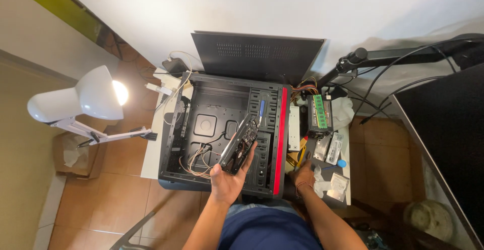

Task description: Cleaning dust off a computer hard drive using a brush while it is inside a desktop case.

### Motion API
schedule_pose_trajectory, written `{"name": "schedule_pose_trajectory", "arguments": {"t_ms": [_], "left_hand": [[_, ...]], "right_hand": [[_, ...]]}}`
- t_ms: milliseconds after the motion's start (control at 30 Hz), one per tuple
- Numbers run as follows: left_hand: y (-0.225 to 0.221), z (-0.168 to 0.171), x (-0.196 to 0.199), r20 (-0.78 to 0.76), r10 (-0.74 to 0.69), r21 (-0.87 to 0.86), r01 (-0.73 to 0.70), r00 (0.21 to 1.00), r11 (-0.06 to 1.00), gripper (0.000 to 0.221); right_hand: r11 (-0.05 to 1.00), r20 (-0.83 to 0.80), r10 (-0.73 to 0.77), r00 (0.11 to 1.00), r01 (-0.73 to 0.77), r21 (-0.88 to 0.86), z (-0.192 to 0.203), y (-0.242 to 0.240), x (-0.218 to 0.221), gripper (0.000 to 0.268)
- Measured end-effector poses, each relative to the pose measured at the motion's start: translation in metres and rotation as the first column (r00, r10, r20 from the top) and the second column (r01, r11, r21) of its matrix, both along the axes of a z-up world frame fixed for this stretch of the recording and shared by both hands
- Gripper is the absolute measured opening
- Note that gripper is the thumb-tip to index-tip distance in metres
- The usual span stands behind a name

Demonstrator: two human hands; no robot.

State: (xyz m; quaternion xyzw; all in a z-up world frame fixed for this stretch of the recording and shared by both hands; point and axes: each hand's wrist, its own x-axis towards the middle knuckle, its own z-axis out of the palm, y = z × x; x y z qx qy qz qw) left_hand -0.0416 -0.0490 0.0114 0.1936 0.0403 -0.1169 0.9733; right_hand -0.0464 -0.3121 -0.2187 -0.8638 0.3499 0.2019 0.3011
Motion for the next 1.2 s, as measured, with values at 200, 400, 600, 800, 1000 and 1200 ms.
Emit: {"name": "schedule_pose_trajectory", "arguments": {"t_ms": [200,400,600,800,1000,1200], "left_hand": [[-0.001,-0.002,0.003,0.021,0.021,0.005,-0.021,1.000,1.000,0.103],[-0.003,-0.008,0.012,0.041,0.022,-0.013,-0.022,0.999,1.000,0.093],[-0.001,-0.007,0.018,0.040,-0.010,-0.026,0.011,0.999,1.000,0.094],[0.010,-0.006,0.023,0.069,-0.067,0.000,0.068,0.995,0.998,0.099],[0.027,-0.006,0.030,0.097,-0.084,-0.001,0.085,0.992,0.996,0.099],[0.054,-0.023,0.036,0.075,-0.141,0.010,0.141,0.987,0.990,0.093]], "right_hand": [[0.995,0.185,0.099,0.978,-0.091,-0.047,0.023,-0.010,-0.011,0.048],[0.988,0.566,0.146,0.811,-0.097,-0.116,0.025,-0.026,-0.021,0.018],[0.971,0.817,0.232,0.528,-0.071,-0.229,0.109,-0.011,-0.008,0.032],[0.991,0.913,0.068,0.402,-0.131,-0.016,0.172,0.012,0.012,0.041],[0.935,0.920,-0.071,0.385,-0.295,0.195,0.214,0.061,0.037,0.037],[0.730,0.656,-0.124,0.745,-0.379,0.568,0.161,0.109,0.057,0.025]]}}
